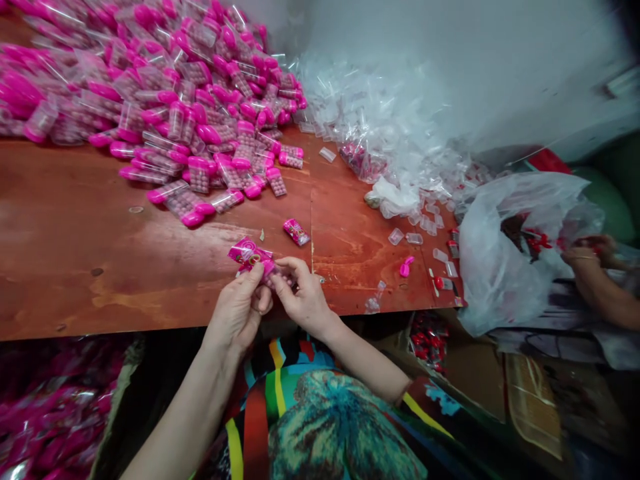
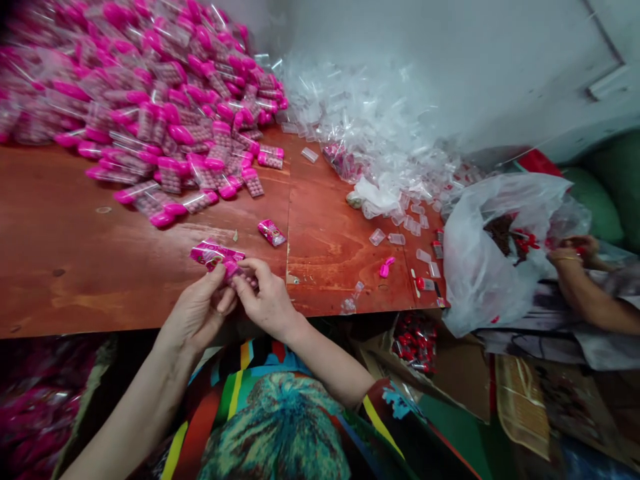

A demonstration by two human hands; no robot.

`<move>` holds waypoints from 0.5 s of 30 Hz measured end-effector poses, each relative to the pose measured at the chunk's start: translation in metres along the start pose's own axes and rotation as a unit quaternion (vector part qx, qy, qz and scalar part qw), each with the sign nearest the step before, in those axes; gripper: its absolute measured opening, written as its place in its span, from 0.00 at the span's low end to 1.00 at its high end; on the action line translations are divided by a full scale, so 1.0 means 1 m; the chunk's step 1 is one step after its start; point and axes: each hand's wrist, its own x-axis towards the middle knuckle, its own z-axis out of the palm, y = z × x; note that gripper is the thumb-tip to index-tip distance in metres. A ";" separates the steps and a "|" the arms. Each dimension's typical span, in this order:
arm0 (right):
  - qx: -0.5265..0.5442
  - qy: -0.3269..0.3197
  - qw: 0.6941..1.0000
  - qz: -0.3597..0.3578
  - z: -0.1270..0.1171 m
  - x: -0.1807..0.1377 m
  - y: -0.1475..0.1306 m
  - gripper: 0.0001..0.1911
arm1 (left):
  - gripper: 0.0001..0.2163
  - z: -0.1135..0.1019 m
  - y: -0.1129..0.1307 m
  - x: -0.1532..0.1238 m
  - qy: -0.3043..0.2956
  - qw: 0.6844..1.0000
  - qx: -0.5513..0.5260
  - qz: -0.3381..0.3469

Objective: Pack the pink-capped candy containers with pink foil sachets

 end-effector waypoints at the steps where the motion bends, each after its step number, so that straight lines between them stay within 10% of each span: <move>1: -0.001 -0.005 1.000 -0.004 -0.002 0.000 0.000 0.15 | 0.16 0.000 0.001 0.000 -0.002 1.000 0.008 0.000; 10: 0.216 -0.104 0.961 0.135 -0.006 -0.010 0.007 0.23 | 0.18 0.008 0.000 -0.003 0.035 0.999 0.001 0.004; 15: 0.236 -0.059 0.957 0.156 0.001 -0.016 0.010 0.24 | 0.20 0.012 -0.005 -0.006 0.059 0.997 0.059 -0.004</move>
